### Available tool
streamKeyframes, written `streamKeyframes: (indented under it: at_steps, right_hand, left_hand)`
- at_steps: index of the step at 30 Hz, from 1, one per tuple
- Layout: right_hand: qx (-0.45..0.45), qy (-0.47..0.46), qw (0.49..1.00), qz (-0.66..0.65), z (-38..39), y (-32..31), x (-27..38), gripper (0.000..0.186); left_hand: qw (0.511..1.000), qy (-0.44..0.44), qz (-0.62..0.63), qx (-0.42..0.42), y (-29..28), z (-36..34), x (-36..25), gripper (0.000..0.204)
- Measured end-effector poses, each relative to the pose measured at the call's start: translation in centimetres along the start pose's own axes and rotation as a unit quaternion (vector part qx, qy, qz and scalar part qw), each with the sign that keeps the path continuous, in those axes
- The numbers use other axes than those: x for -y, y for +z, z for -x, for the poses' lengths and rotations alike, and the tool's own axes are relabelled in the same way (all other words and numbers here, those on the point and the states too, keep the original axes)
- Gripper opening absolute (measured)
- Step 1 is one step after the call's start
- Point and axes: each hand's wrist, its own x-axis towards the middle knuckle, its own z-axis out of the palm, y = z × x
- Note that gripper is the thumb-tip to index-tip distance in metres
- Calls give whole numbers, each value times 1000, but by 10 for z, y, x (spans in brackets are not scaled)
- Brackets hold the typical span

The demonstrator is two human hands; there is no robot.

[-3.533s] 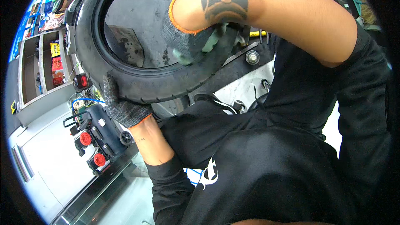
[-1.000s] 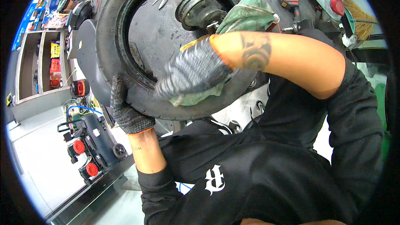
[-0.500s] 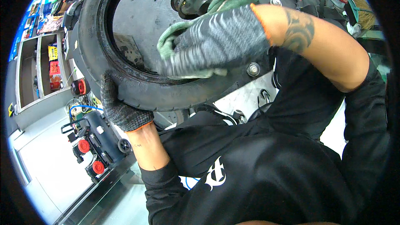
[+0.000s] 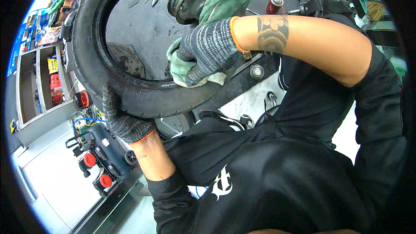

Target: The person sits on the floor and wipes the inner and outer surfaces of a motorcycle tire with a cloth. They rotate the tire to access different areas and continue wiping until the tire appears clean.

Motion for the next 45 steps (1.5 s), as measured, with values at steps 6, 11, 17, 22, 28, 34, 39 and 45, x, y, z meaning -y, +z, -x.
streamKeyframes:
  at_steps: [6, 11, 17, 22, 28, 34, 39, 45]
  right_hand:
    - [-74, -41, 975, -207, -6, 27, 8, 27]
    - [-185, 17, 917, -353, -18, 27, 26, 30]
    - [-198, -302, 903, 231, -33, -7, 21, 32]
    - [53, -28, 996, -60, 1, -24, -3, 40]
    - [-13, -94, 995, -43, 24, -25, -11, 45]
    - [-96, -78, 987, -98, 5, 18, 16, 45]
    - [-231, -93, 960, -129, -14, 42, 31, 33]
    - [-166, -117, 979, 21, -31, 19, 34, 30]
  left_hand:
    - [1000, 4, 12, 27, -3, 2, 7, 52]
    - [996, -74, 35, -48, 9, 6, 38, 62]
    - [997, -78, 19, 7, 15, -1, 25, 67]
    - [998, -46, 32, -19, 9, 11, 0, 59]
    - [999, -4, 4, -32, -3, 9, -7, 57]
    - [999, 1, 29, 37, -11, 10, -3, 52]
    - [993, -11, 88, 73, 5, 20, 17, 47]
    - [998, -12, 45, 47, 9, 15, 13, 48]
